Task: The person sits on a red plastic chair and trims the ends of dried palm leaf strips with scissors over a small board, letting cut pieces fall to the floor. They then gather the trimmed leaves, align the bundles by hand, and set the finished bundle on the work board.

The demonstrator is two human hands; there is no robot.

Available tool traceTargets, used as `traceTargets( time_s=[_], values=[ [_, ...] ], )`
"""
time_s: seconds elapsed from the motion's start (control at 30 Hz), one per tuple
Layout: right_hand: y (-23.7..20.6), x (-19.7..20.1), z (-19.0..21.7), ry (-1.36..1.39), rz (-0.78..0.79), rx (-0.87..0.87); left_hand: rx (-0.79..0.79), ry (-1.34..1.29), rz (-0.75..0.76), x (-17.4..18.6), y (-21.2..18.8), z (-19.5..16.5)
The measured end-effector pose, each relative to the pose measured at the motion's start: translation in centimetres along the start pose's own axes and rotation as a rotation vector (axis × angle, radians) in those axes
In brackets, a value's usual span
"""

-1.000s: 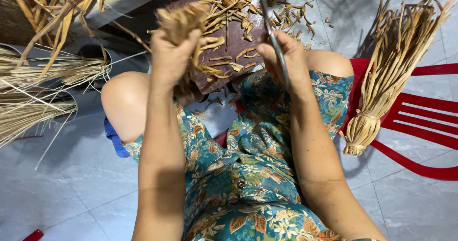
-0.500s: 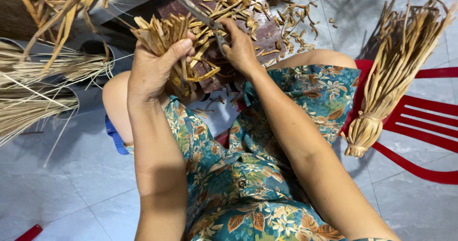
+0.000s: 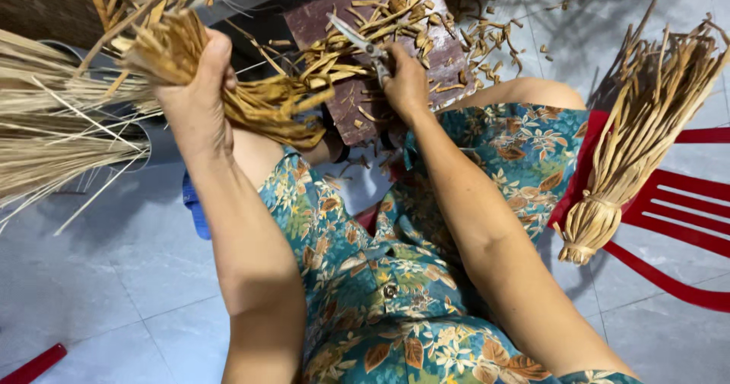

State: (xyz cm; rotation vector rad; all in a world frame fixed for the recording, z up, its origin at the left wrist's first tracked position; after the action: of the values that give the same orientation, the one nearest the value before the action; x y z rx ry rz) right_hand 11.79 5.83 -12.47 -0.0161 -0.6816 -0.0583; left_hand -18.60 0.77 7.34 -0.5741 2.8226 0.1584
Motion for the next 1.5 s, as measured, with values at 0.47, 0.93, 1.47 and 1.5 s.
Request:
traceTargets(
  time_s=[0.47, 0.93, 1.47, 1.5],
  values=[
    [0.1, 10.7, -0.2, 0.720, -0.093, -0.167, 0.062, 0.399, 0.101, -3.9, -0.5, 3.9],
    [-5.9, 6.6, 5.5, 0.891, 0.081, -0.005, 0.148, 0.204, 0.434, -12.5, -2.8, 7.2],
    [-7.9, 7.4, 5.8, 0.841, 0.082, -0.045, 0.107, 0.395, 0.454, -11.5, -2.9, 7.6],
    [-8.0, 7.7, 5.3, 0.852, 0.099, -0.090, 0.041, 0.483, 0.457, -11.5, -2.8, 7.2]
  ],
)
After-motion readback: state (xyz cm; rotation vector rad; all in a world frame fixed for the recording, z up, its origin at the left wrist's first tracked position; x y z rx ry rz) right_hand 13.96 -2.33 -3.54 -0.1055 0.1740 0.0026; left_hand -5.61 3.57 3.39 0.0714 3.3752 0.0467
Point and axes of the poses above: each hand's wrist, its own y-axis towards the middle knuckle, its own x-axis out of the back of the hand, z = x × y, the point moved 6 cm from there along y, towards the middle knuckle, and after that the axes turned 3 degrees about -z, right-handed, at the moved point
